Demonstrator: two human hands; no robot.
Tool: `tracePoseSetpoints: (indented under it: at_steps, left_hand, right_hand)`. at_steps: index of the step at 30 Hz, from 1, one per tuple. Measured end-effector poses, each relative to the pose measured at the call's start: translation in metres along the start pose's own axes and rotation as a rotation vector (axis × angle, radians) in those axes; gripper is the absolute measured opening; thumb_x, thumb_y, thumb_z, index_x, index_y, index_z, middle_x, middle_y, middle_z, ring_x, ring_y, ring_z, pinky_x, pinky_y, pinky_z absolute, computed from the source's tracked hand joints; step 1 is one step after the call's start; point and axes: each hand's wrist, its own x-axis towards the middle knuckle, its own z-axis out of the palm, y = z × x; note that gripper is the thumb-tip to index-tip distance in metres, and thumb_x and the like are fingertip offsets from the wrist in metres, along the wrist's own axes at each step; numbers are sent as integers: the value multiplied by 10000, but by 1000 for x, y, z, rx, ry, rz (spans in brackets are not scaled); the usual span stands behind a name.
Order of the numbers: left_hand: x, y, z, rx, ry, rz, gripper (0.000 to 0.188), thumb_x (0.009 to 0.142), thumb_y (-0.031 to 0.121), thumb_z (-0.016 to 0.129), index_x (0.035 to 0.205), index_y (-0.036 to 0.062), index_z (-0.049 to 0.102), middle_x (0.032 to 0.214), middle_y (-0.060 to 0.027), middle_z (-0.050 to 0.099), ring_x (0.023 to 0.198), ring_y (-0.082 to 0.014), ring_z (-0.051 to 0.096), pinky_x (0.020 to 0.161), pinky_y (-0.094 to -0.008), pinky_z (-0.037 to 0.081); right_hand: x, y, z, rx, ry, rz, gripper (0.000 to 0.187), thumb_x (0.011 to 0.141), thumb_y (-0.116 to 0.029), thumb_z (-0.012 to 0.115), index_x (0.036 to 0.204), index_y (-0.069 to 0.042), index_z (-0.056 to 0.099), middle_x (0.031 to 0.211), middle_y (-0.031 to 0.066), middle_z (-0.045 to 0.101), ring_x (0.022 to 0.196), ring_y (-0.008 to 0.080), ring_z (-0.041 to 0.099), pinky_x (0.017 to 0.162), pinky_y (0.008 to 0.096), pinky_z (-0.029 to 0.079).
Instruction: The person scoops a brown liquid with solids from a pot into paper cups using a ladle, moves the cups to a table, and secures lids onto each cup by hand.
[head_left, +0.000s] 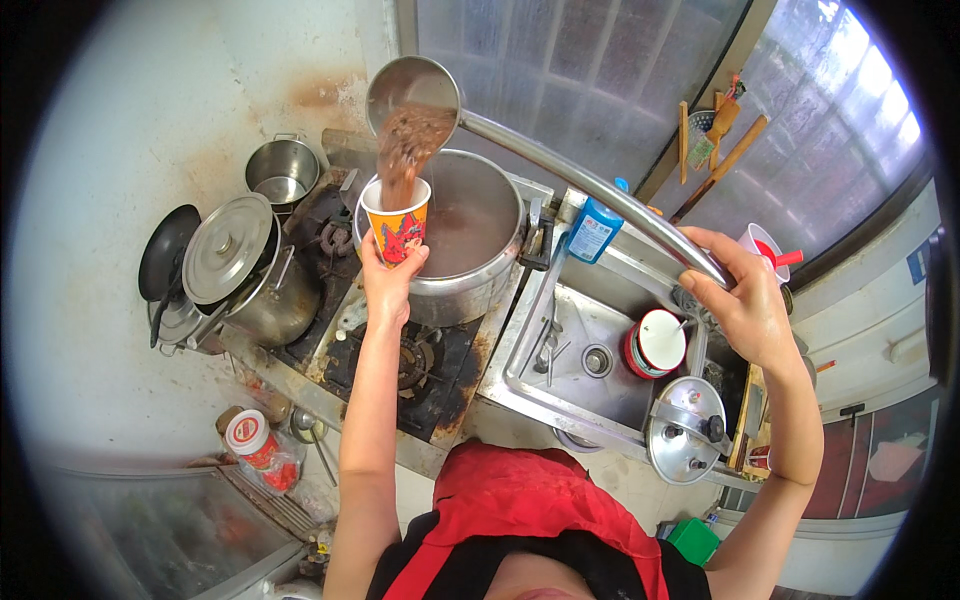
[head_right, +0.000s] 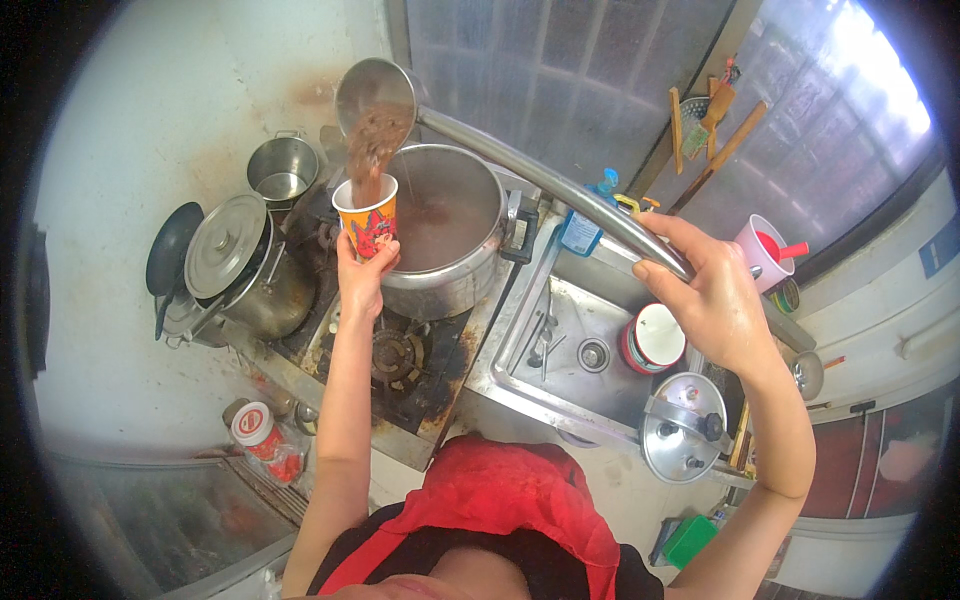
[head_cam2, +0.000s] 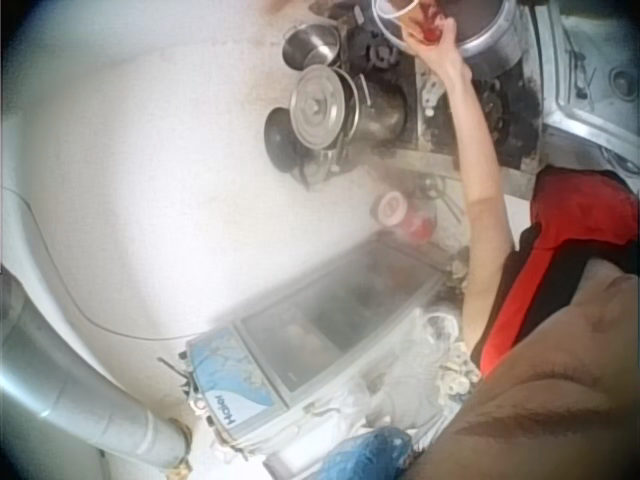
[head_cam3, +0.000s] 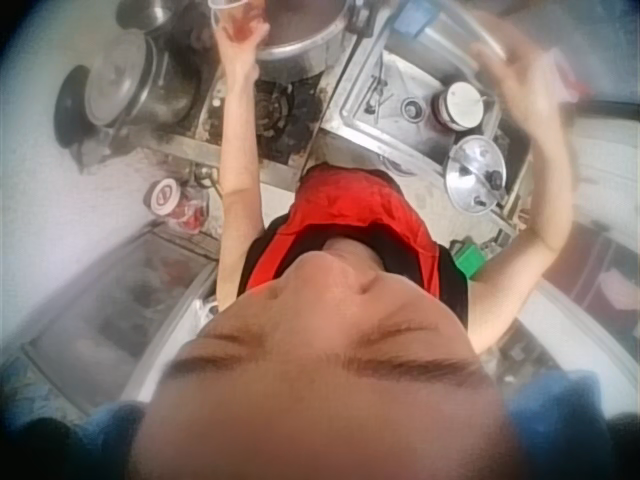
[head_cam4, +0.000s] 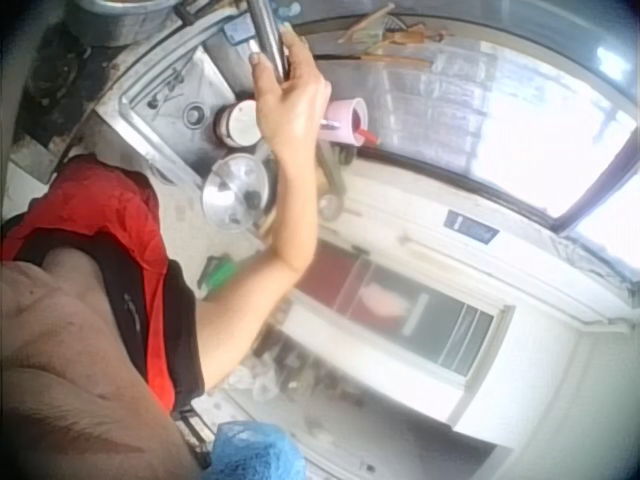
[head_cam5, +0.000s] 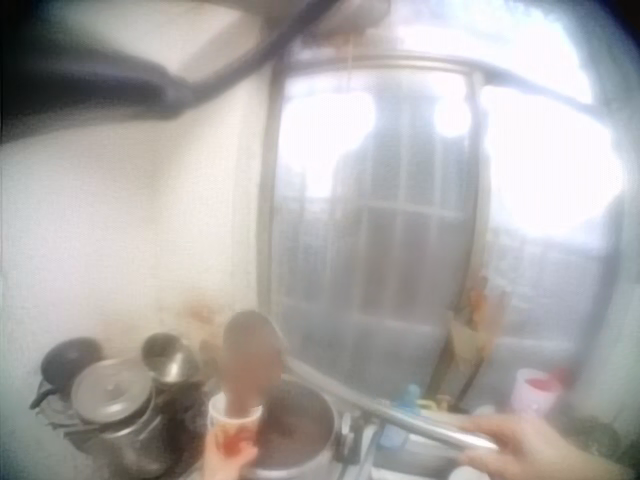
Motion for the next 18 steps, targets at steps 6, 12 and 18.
tracePoseSetpoints:
  at_steps: [6,12,18]
  left_hand:
    - [-5,2,5,-67,-2,-32,775,720,-66,781,1363,72,371,1151,-73,549,944,-175,619,730,-302,573]
    - [-2,6,8,-92,21,-13,767,742,-63,772,1369,78,352,1145,-76,560,930,-172,627,751,-324,588]
    - [4,4,3,-97,28,-4,761,753,-61,766,1370,79,345,1150,-82,564,928,-168,629,757,-327,590]
  right_hand:
    - [-5,0,2,-75,60,-92,388,827,-97,674,1202,-19,612,877,180,667,699,264,627,666,336,481]
    - [-9,17,12,-259,166,-314,409,794,-66,707,1194,-74,622,937,162,675,746,328,650,655,365,503]
    - [-5,24,16,-369,156,-344,402,795,-70,709,1187,-89,624,955,148,677,739,310,648,644,354,502]
